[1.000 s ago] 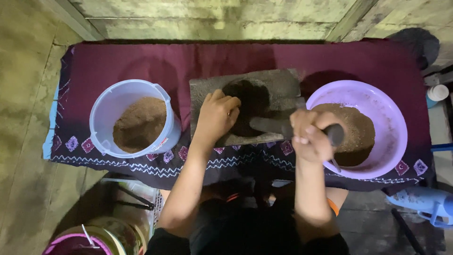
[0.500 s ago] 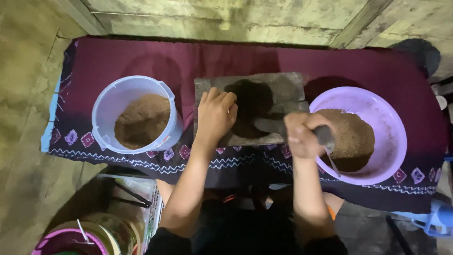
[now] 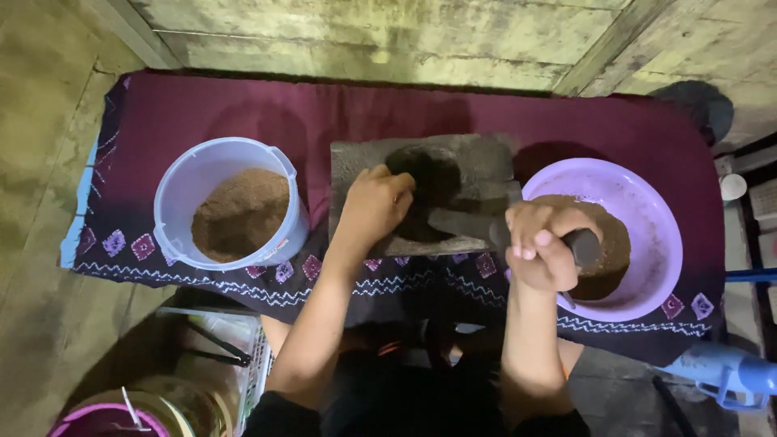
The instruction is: Using a stone mortar and pestle to grind brown powder, with occasional use of a spoon to collect the material.
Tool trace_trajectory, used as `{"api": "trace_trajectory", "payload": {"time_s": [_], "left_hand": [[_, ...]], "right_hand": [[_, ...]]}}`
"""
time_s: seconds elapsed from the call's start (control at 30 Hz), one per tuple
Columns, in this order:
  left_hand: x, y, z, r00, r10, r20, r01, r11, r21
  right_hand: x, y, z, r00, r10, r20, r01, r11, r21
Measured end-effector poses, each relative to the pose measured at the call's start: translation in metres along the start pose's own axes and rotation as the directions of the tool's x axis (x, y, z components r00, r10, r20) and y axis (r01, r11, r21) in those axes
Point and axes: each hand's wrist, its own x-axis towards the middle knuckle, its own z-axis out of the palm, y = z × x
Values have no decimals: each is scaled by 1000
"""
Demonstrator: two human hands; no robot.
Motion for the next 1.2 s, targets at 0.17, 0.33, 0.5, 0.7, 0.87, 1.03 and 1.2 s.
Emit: {"api": "trace_trajectory", "payload": {"time_s": [0.17,0.33,0.5,0.7,0.87,1.03,1.2], "left_hand": [[-2,0,-6,996,17,-86,-14,999,37],[0,-1,-8,980,7,-198,11,996,91],[-2,3,-13,961,1,-276,38,990,135],[-3,3,-8,971,114,-212,-57,964,258],[-11,-5,17,998,66,16,-67,991,116],[-1,9,-12,992,70,106,-61,994,-91],[-1,3,-8,995,52,-88,-46,997,62]], "right_hand": [[-20,65,-10,997,-20,-74,27,995,93],[-2,52,4,996,-22,-82,25,999,38],[-7,25,-11,999,16,-45,-15,1000,23],[-2,76,9,993,-111,-39,110,994,-24],[-11,49,24,995,-65,-72,66,998,13],[-13,26,6,996,-52,-74,56,997,45],[4,13,17,999,-45,-11,45,999,5]]}}
